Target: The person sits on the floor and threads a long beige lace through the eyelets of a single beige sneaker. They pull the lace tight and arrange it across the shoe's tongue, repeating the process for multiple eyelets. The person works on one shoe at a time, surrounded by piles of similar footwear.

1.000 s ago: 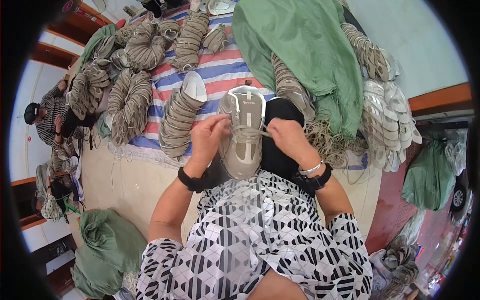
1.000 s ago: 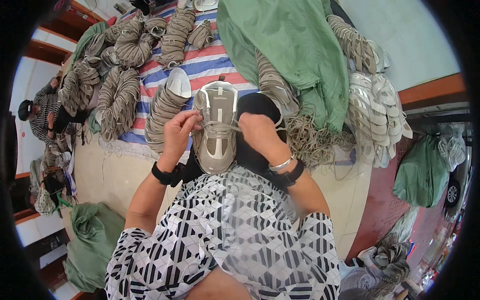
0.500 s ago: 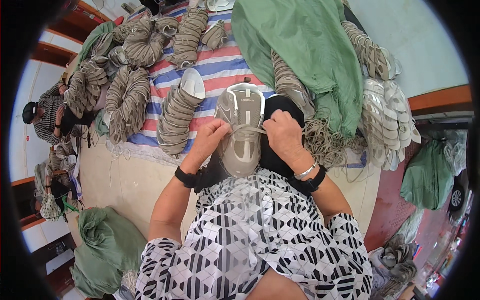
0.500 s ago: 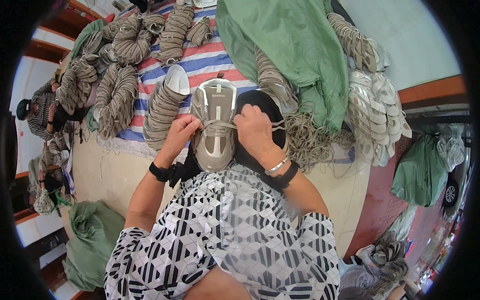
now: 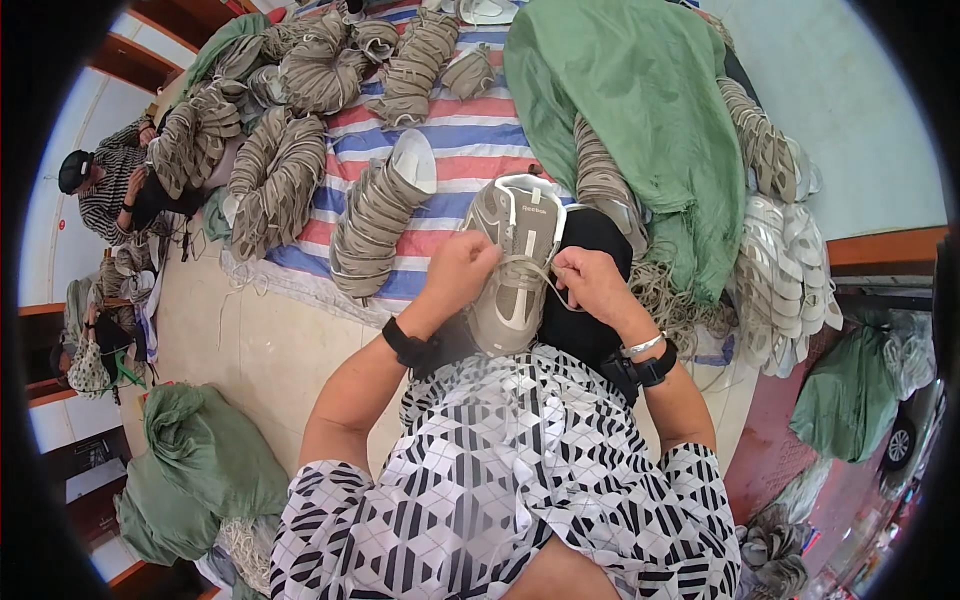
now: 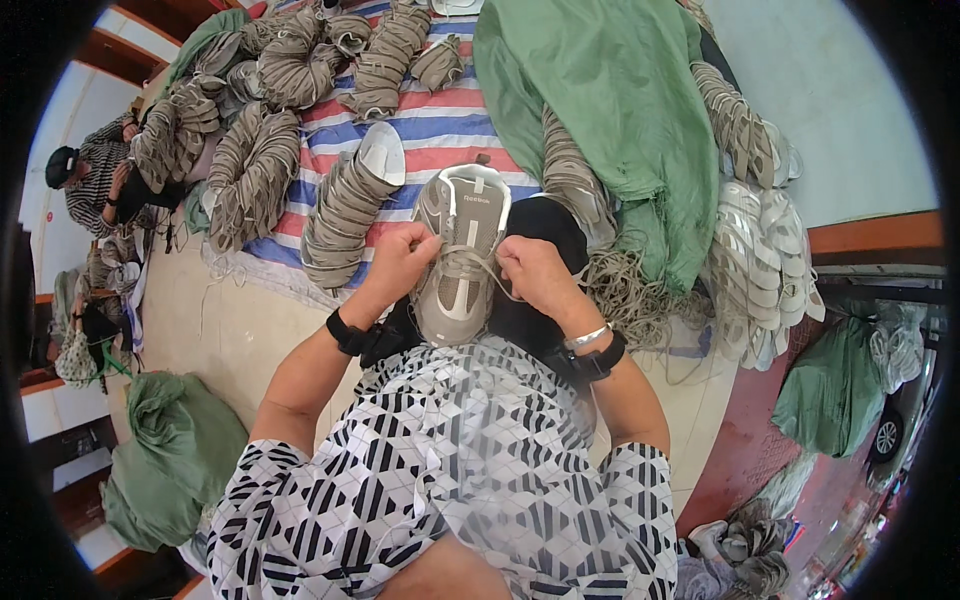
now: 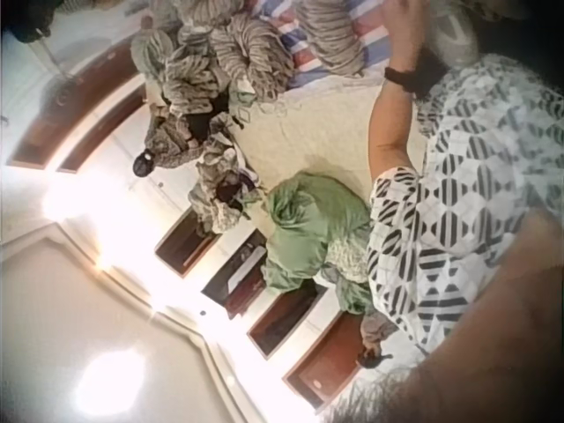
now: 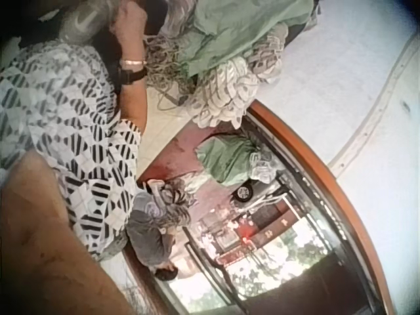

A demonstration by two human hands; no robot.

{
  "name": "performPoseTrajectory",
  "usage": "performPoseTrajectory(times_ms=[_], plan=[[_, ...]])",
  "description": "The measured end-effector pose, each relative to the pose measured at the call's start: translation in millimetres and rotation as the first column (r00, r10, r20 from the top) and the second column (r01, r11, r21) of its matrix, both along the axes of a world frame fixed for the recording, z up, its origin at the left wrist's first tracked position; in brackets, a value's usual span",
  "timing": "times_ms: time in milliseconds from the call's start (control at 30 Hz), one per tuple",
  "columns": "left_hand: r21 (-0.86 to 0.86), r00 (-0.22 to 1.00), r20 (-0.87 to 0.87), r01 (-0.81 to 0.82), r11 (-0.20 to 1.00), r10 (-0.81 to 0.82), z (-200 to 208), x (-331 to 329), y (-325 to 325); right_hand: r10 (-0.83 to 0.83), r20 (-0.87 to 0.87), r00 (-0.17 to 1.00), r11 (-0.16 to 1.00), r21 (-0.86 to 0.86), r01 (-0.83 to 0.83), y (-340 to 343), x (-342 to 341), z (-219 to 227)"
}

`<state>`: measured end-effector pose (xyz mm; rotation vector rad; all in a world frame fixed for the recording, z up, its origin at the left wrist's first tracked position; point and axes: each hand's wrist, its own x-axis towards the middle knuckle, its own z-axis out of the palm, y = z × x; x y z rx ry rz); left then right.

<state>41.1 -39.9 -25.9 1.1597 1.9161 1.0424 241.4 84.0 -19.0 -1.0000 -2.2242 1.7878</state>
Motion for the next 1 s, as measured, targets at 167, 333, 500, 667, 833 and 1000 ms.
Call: performPoseTrajectory(times_ms=[167,333,500,667,833,1000], plan=[[-0.127,0.694,-0.653,0.296,0.947,-0.304,28,-2,18,0.256,-0.015,0.967,0.417,0.904,-0.096,11,-9,10],[-0.055,0.309,-0.880,0.688,0.723,-0.361,65,-24,45,0.525,0.208,0.825,0.247,0.891,-0.382,29,-17,21],[-0.377,0.143,-0.717,0.744,0.552,-0.683,70,-39,64,0.477,0.327,0.816,0.472,0.688,-0.551,38,-29,21],[-0.390,0.214,-0.702,0.683,0.618,-0.679,57,-34,59,0.414,0.518,0.749,0.505,0.554,-0.662,39,-45,11],[-0.298,0.515,-0.576,0.591,0.749,-0.635,51,-20,58,0.268,0.198,0.943,0.499,0.808,-0.312,19,-33,0],[0.101,0.882,0.220,0.404,0.909,-0.416,30,-36,64,-0.395,-0.339,0.854,0.818,-0.553,0.158,44,-24,3]])
